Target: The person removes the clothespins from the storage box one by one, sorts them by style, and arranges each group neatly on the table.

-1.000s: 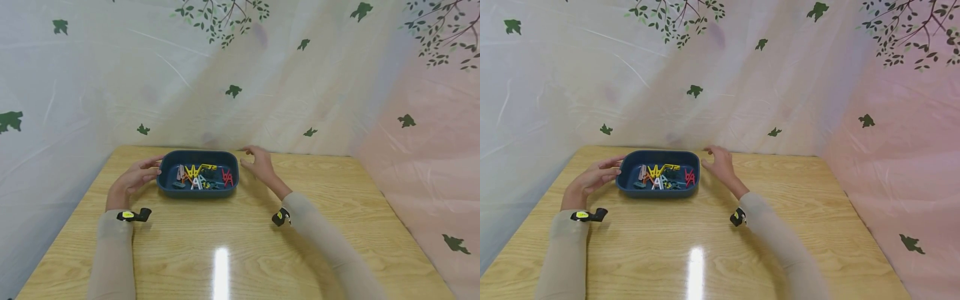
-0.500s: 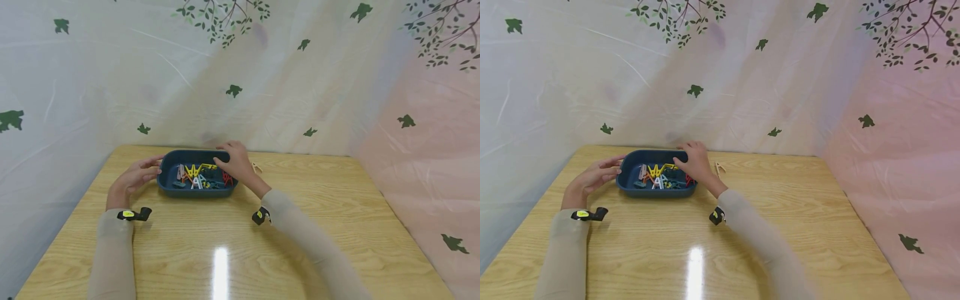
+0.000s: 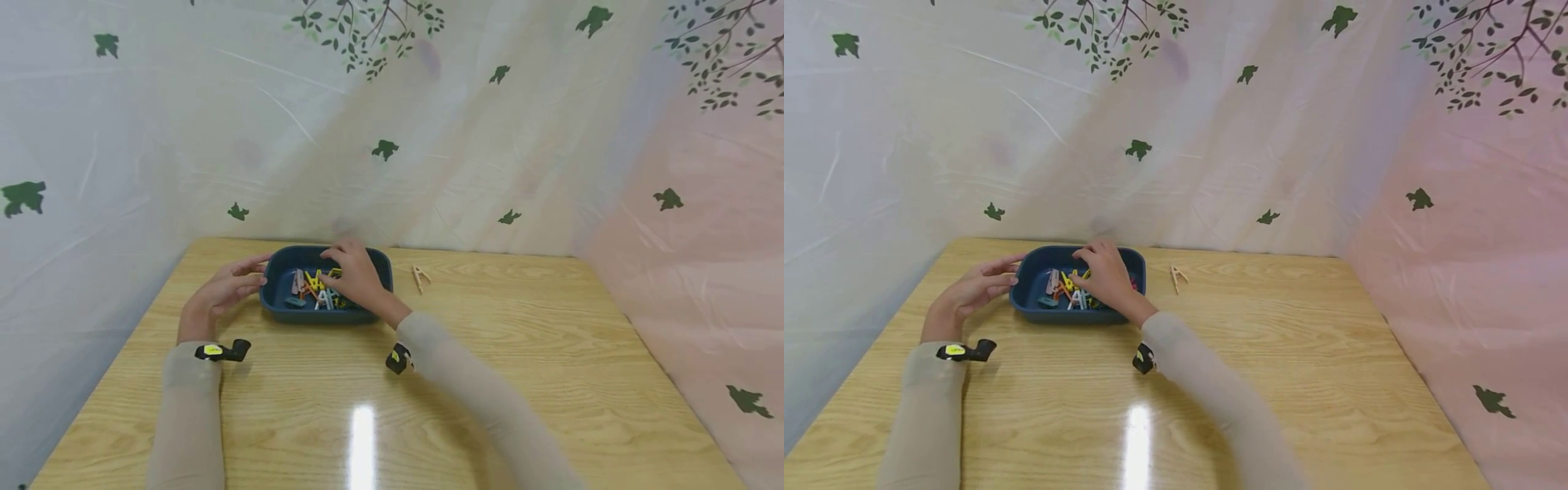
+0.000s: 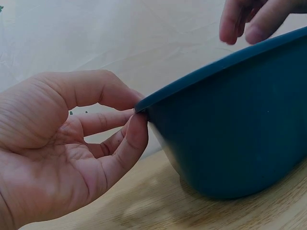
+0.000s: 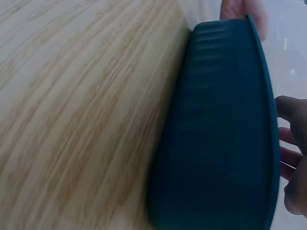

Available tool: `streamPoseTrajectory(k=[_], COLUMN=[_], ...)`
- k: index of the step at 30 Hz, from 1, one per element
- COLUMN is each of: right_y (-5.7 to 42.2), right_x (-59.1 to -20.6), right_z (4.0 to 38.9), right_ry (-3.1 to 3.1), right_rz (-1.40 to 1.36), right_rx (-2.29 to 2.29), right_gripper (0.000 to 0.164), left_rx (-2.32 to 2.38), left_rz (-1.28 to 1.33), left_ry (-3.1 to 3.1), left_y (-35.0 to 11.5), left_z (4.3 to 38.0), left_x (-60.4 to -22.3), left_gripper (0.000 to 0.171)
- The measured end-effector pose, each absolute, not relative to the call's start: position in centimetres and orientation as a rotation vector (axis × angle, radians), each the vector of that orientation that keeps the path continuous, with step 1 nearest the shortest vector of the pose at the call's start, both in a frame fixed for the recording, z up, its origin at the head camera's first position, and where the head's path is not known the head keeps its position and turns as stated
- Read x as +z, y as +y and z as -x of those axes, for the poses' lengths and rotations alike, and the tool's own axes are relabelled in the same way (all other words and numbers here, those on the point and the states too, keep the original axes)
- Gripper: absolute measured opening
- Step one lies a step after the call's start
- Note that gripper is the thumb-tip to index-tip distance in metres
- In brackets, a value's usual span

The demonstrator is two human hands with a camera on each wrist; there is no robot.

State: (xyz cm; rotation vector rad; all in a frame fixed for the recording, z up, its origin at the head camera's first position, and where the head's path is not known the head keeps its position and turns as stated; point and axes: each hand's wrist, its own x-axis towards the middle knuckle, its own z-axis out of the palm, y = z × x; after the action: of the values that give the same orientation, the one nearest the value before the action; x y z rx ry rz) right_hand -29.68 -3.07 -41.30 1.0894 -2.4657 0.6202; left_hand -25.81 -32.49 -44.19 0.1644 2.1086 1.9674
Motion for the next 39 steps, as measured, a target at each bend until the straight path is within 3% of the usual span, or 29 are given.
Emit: streamPoseTrajectory(k=[13,39], right_y=[-5.6,-7.3], right_x=[-41.9,-42.9], right_z=[29.5,29.0], right_ry=[-2.599,-2.622], right_rz=[-1.147,-1.068], right_rx=[0.513,0.271], right_gripper=[0.038,0.015], left_rx=[1.940,1.968], left_rz=[-0.149,-0.168], left_ry=[2.121,2.095], left_y=[-32.6,-32.5], left_z=[25.9,25.9], left_x=[-44.2,-44.4], left_gripper=[0.064,0.066])
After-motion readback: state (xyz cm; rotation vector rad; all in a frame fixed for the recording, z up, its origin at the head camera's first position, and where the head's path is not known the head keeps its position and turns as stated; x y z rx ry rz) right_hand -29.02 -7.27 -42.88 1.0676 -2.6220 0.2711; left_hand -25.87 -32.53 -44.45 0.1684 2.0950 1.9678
